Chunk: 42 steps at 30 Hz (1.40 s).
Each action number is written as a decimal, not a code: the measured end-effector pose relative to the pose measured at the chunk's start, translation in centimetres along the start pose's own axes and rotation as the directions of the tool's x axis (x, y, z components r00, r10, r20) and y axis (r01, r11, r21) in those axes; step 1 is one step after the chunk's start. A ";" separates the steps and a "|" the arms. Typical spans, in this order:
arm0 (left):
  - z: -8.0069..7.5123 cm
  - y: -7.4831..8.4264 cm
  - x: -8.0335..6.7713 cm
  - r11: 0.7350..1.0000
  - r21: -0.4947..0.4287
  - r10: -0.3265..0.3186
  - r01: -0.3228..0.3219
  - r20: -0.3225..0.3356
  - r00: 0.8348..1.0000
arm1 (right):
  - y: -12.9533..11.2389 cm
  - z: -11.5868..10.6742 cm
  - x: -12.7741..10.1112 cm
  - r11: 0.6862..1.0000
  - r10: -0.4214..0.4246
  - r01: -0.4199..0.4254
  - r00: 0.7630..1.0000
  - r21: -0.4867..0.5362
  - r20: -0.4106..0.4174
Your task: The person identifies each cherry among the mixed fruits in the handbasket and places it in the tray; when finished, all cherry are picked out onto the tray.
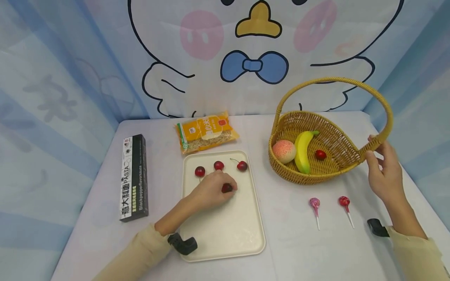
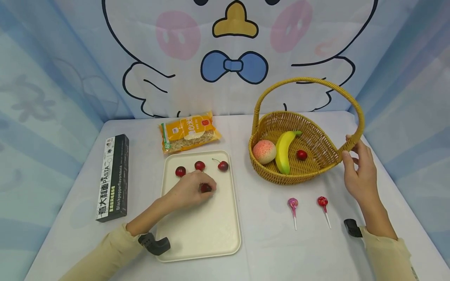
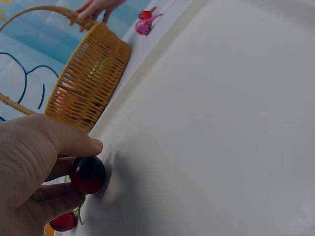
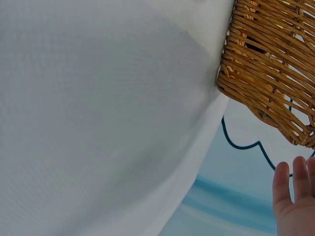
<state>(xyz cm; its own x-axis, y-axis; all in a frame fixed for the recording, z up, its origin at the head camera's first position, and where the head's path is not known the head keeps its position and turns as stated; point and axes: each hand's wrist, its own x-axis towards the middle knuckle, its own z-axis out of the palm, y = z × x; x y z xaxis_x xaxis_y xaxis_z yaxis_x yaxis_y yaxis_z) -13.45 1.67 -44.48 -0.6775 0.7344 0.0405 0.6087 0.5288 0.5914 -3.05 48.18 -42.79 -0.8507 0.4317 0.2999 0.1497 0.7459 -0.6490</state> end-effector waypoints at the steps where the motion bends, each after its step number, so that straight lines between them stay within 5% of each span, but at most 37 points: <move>1: 0.0 0.0 0.0 1.000 -0.004 0.001 -0.001 0.000 1.000 | 0.0 0.0 0.0 1.000 0.001 -0.001 1.000 -0.001 0.000; 26: -1.2 2.3 2.5 0.996 -0.052 0.071 -0.074 -0.067 0.995 | -0.1 -0.1 0.1 1.000 0.004 -0.004 1.000 -0.007 0.004; 34: -1.8 3.0 3.2 0.988 -0.150 0.029 -0.041 -0.081 0.996 | -0.2 0.0 0.0 1.000 0.000 0.000 1.000 -0.001 0.001; 42: -2.1 4.1 4.2 0.979 -0.191 0.049 -0.073 -0.128 0.991 | -0.2 0.0 -0.2 1.000 0.018 -0.018 1.000 -0.009 -0.004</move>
<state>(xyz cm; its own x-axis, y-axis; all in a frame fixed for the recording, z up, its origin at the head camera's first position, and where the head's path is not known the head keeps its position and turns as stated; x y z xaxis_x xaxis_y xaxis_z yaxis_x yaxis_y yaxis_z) -14.71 6.01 -40.19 -0.6937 0.6994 0.1722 0.5667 0.3825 0.7297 -2.91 47.94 -42.71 -0.8460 0.4466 0.2912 0.1693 0.7429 -0.6476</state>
